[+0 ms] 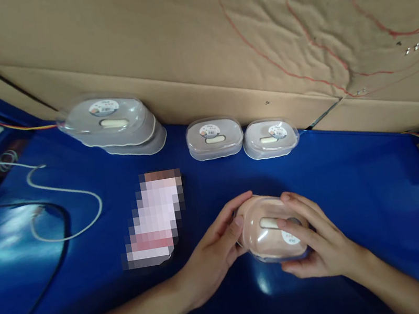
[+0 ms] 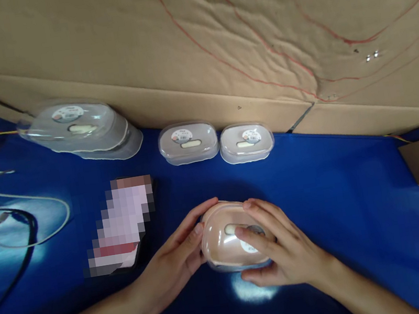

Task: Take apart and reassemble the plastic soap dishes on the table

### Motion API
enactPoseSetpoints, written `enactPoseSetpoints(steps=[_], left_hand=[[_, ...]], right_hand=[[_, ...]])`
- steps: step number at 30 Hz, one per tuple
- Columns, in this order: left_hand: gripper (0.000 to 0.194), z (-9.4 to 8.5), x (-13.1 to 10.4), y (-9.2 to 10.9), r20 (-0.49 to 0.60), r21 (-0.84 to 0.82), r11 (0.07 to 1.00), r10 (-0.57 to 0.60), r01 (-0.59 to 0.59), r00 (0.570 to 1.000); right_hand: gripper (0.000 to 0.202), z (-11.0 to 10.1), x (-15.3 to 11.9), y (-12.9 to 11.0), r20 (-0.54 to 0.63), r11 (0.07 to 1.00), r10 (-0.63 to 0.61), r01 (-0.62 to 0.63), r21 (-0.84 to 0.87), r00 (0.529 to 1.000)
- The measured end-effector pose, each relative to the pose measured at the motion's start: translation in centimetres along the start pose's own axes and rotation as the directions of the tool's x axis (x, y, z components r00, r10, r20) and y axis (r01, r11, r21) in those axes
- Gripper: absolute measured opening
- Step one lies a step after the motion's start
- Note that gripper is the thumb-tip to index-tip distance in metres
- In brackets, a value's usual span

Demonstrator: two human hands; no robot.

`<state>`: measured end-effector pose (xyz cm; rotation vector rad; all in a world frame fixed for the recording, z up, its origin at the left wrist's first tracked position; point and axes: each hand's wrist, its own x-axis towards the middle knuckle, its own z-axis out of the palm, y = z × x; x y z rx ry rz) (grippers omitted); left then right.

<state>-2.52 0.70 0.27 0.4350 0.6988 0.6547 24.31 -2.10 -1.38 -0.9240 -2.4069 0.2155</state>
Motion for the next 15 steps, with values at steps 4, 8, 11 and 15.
enactPoseSetpoints(steps=[4,8,11,15], left_hand=[[0.041,0.07,0.04,-0.1,0.007,-0.001,1.0,-0.005,0.005,1.0],[0.04,0.04,0.01,0.09,0.022,0.001,1.0,-0.011,0.011,1.0],[0.042,0.06,-0.05,0.34,0.047,0.01,1.0,0.015,-0.016,0.999],[0.057,0.15,-0.09,0.44,0.068,0.014,0.998,0.058,-0.059,0.996]], right_hand=[[0.086,0.22,0.07,-0.07,0.027,0.998,0.051,-0.052,0.027,0.998],[0.084,0.12,0.0,-0.04,0.038,0.999,0.036,-0.036,0.009,0.999],[0.084,0.22,-0.16,-0.01,0.043,1.0,0.009,-0.008,-0.03,0.999],[0.084,0.59,-0.32,0.1,0.044,0.999,0.014,-0.012,-0.04,0.999]])
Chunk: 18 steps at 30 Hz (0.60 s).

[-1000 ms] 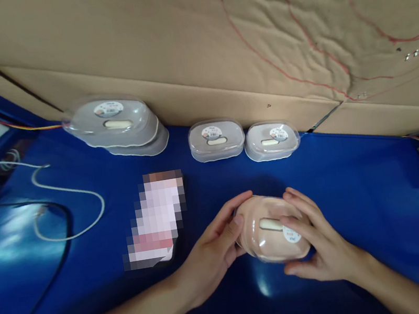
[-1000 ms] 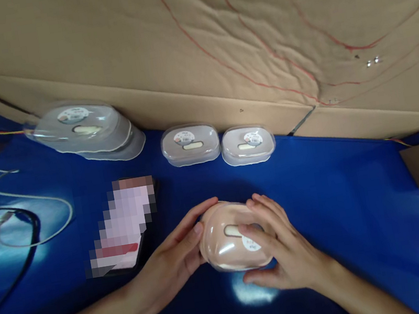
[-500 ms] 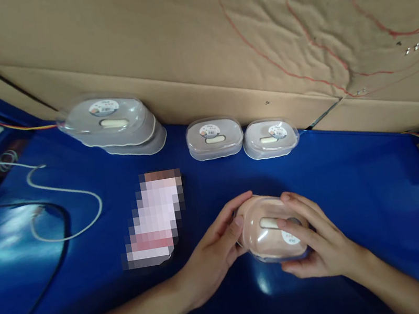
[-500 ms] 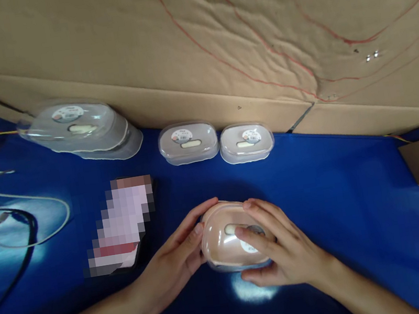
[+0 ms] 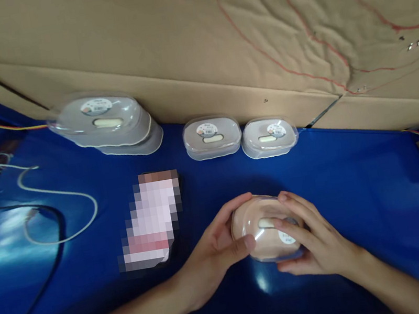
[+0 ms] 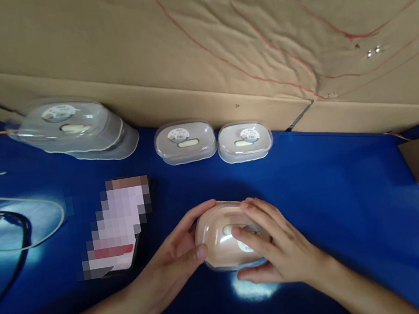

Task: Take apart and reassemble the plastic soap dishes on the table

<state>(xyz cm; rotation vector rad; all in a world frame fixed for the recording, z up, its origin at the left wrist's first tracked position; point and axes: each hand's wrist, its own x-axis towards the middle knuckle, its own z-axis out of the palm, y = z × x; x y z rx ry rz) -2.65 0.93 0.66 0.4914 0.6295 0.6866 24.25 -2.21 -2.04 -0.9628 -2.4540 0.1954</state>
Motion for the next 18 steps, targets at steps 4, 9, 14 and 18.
enactPoseSetpoints(steps=[4,9,14,18], left_hand=[[0.058,0.11,0.15,-0.01,-0.048,-0.007,1.0,-0.009,0.009,0.999],[0.062,0.15,0.47,0.17,-0.175,-0.03,0.996,-0.093,0.089,0.98],[0.06,0.12,0.54,0.27,-0.222,-0.038,0.991,-0.133,0.127,0.966],[0.049,0.0,0.66,0.34,-0.214,-0.044,0.991,-0.134,0.127,0.968]], right_hand=[[0.085,0.3,0.24,0.16,0.013,0.999,-0.019,0.019,-0.026,1.0],[0.082,0.27,0.77,0.05,0.007,0.999,-0.018,0.018,-0.029,1.0],[0.081,0.08,0.77,-0.19,-0.025,0.999,-0.045,0.046,0.02,0.999],[0.082,-0.19,0.61,-0.07,-0.077,0.991,-0.105,0.111,0.073,0.992]])
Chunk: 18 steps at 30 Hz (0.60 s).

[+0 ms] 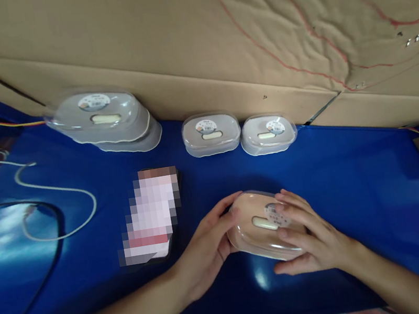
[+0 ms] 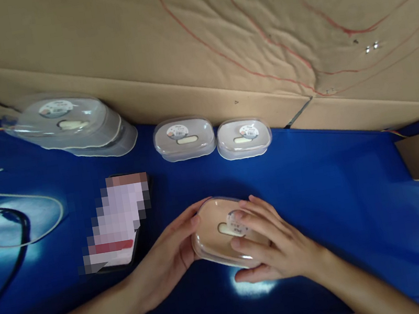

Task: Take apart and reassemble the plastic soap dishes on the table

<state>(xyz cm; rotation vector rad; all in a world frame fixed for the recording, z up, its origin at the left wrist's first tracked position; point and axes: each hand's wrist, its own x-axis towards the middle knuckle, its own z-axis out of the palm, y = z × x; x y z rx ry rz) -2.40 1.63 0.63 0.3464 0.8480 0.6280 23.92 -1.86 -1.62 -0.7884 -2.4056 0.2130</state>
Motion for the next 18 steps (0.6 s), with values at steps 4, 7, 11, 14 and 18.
enactPoseSetpoints(steps=[4,7,11,14,18], left_hand=[[0.043,-0.2,0.1,0.1,0.025,0.009,1.0,0.007,-0.007,1.0],[0.044,-0.2,0.0,0.2,0.007,0.035,0.999,-0.006,0.005,1.0],[0.05,0.0,0.0,0.2,0.017,0.038,0.998,-0.044,0.043,0.999],[0.054,0.0,-0.1,0.3,0.044,0.009,0.998,-0.062,0.062,0.997],[0.044,-0.1,-0.2,0.4,0.062,0.058,0.997,-0.046,0.042,0.997]], right_hand=[[0.067,-0.2,-0.1,0.0,0.027,1.0,-0.008,0.008,0.005,1.0],[0.061,-0.3,-0.3,0.0,0.017,1.0,-0.006,0.006,0.01,1.0],[0.061,-1.6,-0.6,0.8,0.018,0.999,0.023,-0.022,-0.032,1.0],[0.058,-3.6,-1.2,2.5,0.001,0.969,0.14,-0.137,-0.204,0.99],[0.056,-6.4,-1.9,4.9,-0.068,0.885,0.298,-0.303,-0.355,0.952]])
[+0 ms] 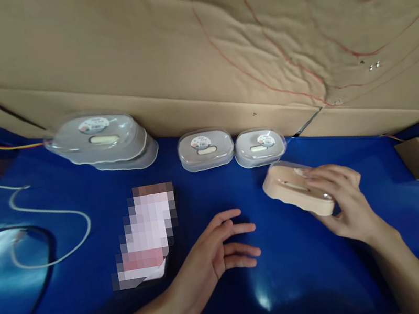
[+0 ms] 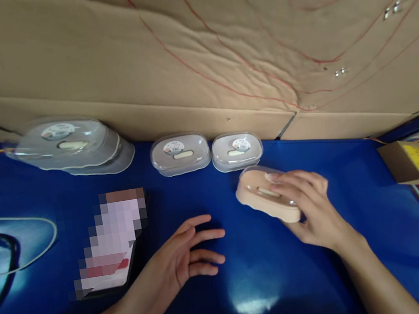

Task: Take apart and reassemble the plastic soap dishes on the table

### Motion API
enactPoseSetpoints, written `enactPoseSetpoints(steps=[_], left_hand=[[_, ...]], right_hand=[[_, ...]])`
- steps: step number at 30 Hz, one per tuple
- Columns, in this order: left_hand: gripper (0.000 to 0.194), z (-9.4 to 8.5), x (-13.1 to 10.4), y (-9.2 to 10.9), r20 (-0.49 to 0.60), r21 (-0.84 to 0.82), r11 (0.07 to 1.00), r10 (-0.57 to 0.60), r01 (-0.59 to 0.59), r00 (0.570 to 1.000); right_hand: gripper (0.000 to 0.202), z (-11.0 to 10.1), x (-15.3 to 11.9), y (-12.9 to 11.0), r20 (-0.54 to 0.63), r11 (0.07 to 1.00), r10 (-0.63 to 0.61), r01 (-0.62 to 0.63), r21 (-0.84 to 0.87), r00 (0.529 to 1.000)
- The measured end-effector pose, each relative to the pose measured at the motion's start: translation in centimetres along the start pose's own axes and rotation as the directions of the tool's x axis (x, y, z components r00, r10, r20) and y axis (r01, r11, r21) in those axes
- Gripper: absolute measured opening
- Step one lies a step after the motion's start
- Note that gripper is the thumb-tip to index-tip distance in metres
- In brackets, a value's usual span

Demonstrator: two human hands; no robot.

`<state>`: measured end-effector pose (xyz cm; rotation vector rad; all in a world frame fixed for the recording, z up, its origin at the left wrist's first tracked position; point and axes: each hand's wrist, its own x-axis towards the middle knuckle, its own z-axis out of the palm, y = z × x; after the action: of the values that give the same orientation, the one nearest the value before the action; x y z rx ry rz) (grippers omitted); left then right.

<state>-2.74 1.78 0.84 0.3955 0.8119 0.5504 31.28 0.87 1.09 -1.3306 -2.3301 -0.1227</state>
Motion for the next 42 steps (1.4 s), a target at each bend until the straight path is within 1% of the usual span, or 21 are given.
enactPoseSetpoints(steps=[4,6,8,10,13,15,18,21,24,27,29,30,32,33,35,37,38,40,42], left_hand=[[0.028,-0.2,0.1,-0.1,0.009,0.065,0.998,-0.006,0.006,1.0],[0.024,-0.2,0.1,-0.1,0.017,0.089,0.996,-0.014,0.012,1.0],[0.022,-0.2,0.2,0.0,0.025,0.106,0.994,-0.016,0.013,1.0],[0.02,-0.1,0.2,0.0,0.028,0.127,0.992,-0.019,0.015,0.999],[0.019,0.0,0.1,0.0,0.033,0.152,0.988,-0.024,0.019,0.999],[0.019,0.0,0.1,-0.1,0.041,0.16,0.987,-0.022,0.015,0.999],[0.019,-0.2,0.0,-0.2,0.047,0.172,0.985,-0.024,0.016,0.999],[0.021,-0.4,0.1,-0.4,0.053,0.18,0.983,-0.033,0.023,0.998],[0.021,-0.5,0.3,-0.5,0.065,0.181,0.983,-0.024,0.012,0.998],[0.022,-0.4,0.4,-0.5,0.066,0.17,0.985,-0.021,0.009,0.998],[0.022,-0.3,0.4,-0.5,0.063,0.161,0.987,-0.012,0.001,0.998],[0.022,-0.2,0.5,-0.5,0.06,0.156,0.988,-0.002,-0.007,0.998],[0.022,-0.1,0.5,-0.5,0.049,0.142,0.989,0.021,-0.028,0.999],[0.021,0.0,0.4,-0.5,0.043,0.135,0.99,0.035,-0.04,0.998],[0.02,0.1,0.3,-0.4,0.033,0.126,0.989,0.07,-0.074,0.997],[0.018,0.2,0.1,-0.2,0.021,0.127,0.984,0.123,-0.125,0.992],[0.017,0.3,0.0,-0.1,0.011,0.125,0.98,0.157,-0.157,0.988],[0.015,0.3,-0.3,0.2,-0.018,0.113,0.967,0.231,-0.227,0.973],[0.016,0.2,-0.6,0.3,-0.056,0.108,0.948,0.307,-0.3,0.95]], right_hand=[[0.056,-1.2,-0.1,2.2,0.001,0.999,0.043,-0.043,-0.025,0.999],[0.055,-1.7,-0.4,3.2,0.02,0.996,0.06,-0.058,-0.063,0.998],[0.055,-2.0,-0.8,4.5,0.013,0.989,0.086,-0.084,-0.125,0.996],[0.053,-1.9,-1.1,5.9,-0.009,0.979,0.11,-0.11,-0.173,0.994],[0.049,-1.1,-1.4,7.5,-0.028,0.98,0.128,-0.131,-0.15,0.991],[0.049,-0.5,-1.3,7.9,-0.019,0.986,0.131,-0.132,-0.105,0.991],[0.043,0.0,-1.1,7.7,0.029,0.987,0.155,-0.154,-0.053,0.987],[0.037,0.1,-0.9,7.1,0.043,0.977,0.205,-0.202,-0.068,0.978],[0.035,0.0,-0.4,6.2,0.011,0.972,0.203,-0.2,-0.125,0.979],[0.038,0.6,1.4,3.9,0.011,0.986,0.131,-0.129,-0.106,0.991],[0.042,1.7,3.7,1.2,0.066,0.998,0.035,-0.031,-0.06,0.997],[0.045,2.4,5.2,-0.4,0.111,0.998,-0.054,0.055,-0.006,0.992],[0.052,4.2,8.4,-3.5,0.179,0.979,-0.204,0.196,0.065,0.962],[0.054,5.2,10.1,-4.9,0.191,0.969,-0.245,0.235,0.076,0.951],[0.054,7.2,13.2,-6.9,0.18,0.968,-0.25,0.245,0.049,0.951],[0.061,8.9,15.6,-7.9,0.177,0.976,-0.213,0.217,-0.001,0.961],[0.064,9.5,16.2,-8.1,0.187,0.98,-0.191,0.199,-0.023,0.963],[0.066,10.1,16.3,-8.3,0.204,0.981,-0.171,0.185,-0.051,0.964],[0.058,9.6,14.7,-8.5,0.199,0.979,-0.187,0.199,-0.044,0.962]])
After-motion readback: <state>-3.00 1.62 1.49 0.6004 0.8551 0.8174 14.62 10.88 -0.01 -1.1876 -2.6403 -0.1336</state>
